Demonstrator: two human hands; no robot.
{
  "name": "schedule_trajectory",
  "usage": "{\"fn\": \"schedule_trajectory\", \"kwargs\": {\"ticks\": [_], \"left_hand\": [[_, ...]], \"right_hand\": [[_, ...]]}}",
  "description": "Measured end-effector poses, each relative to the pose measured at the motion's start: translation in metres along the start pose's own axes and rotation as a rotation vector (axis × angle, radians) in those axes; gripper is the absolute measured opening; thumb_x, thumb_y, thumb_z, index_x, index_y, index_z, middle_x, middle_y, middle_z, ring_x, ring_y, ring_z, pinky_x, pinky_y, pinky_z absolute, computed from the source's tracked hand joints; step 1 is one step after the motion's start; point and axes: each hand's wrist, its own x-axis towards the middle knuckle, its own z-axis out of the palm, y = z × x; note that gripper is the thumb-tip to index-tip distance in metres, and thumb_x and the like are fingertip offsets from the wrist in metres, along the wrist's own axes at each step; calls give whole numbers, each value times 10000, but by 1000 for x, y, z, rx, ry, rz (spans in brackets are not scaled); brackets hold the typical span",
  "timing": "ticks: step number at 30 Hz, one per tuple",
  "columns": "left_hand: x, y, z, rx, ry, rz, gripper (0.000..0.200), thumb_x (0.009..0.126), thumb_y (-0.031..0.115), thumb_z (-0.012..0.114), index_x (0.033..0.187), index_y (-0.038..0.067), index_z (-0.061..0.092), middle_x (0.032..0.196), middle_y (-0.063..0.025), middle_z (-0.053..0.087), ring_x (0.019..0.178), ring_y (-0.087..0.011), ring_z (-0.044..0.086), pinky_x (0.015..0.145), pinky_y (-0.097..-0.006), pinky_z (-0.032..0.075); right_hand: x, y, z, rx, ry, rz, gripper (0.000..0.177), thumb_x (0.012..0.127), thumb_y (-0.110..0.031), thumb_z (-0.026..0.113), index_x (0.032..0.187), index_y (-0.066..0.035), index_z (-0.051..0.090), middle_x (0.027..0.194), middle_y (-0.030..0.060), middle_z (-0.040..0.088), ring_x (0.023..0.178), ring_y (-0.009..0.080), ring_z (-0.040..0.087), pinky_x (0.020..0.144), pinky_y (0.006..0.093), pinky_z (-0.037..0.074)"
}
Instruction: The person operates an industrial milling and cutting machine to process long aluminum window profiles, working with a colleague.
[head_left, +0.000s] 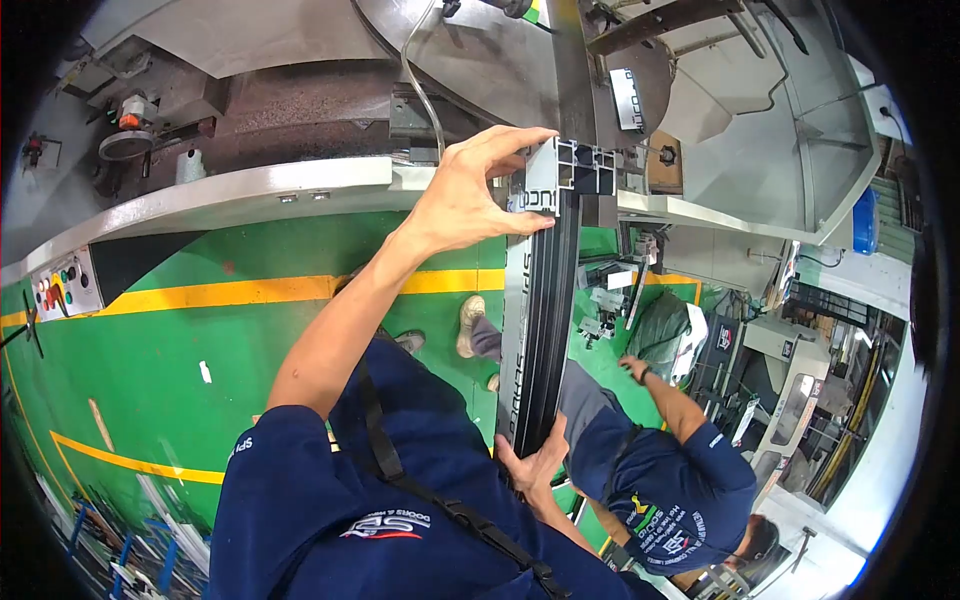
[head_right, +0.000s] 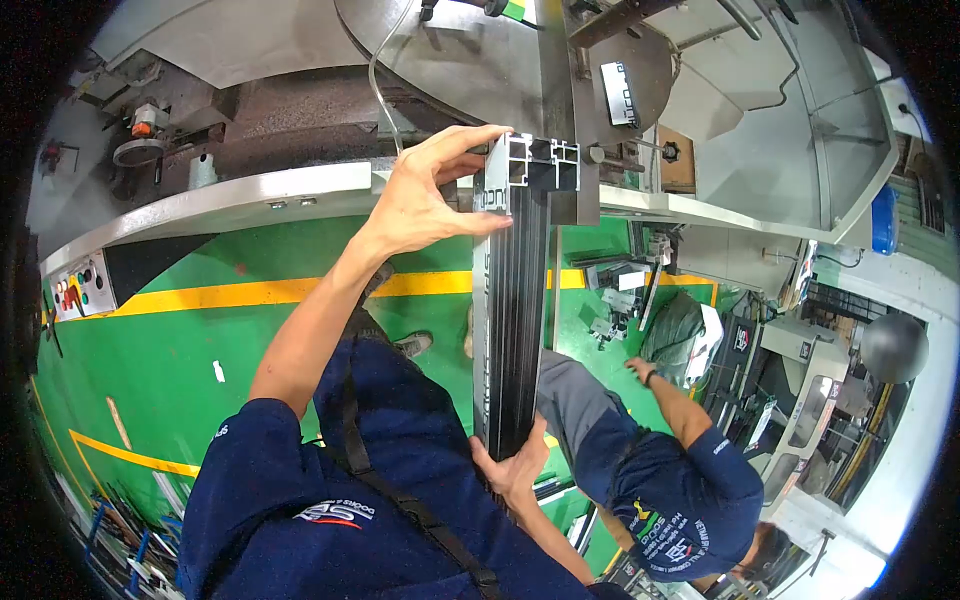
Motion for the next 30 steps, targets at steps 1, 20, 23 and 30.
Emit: {"fn": "schedule_trajectory", "kwargs": {"ticks": [1, 20, 23, 30], "left_hand": [[0, 0, -1, -11, -9, -5, 826, 672, 120, 920, 1421, 103, 572, 1281, -65, 612, 1091, -194, 657, 1053, -381, 532], [1, -7, 3, -26, 6, 13, 865, 645, 187, 949, 1419, 96, 572, 1215, -66, 625, 1032, -192, 646, 1017, -378, 553], [0, -7, -1, -17, -38, 20, 949, 610, 218, 971, 1450, 110, 543, 1265, -74, 606, 1066, -211, 643, 1039, -392, 537], [0, -5, -10, -44, -172, -40, 1059, 592, 192, 985, 1514, 128, 467, 1387, -47, 523, 1223, -216, 585, 1157, -420, 442]], "right_hand": [[-1, 2, 0, 4, -2, 7, 846, 653, -434, 882, 1250, 13, 481, 913, 208, 682, 809, 358, 693, 771, 422, 540], [2, 6, 1, -26, 21, -41, 852, 654, -427, 880, 1250, 37, 487, 895, 207, 687, 790, 366, 699, 745, 423, 551], [1, 3, 1, -29, 33, -41, 847, 655, -433, 880, 1243, 35, 490, 902, 206, 683, 800, 360, 698, 756, 423, 550], [0, 4, -1, -38, -6, 33, 866, 649, -428, 884, 1262, 37, 487, 954, 222, 691, 855, 361, 708, 793, 424, 552]]}}
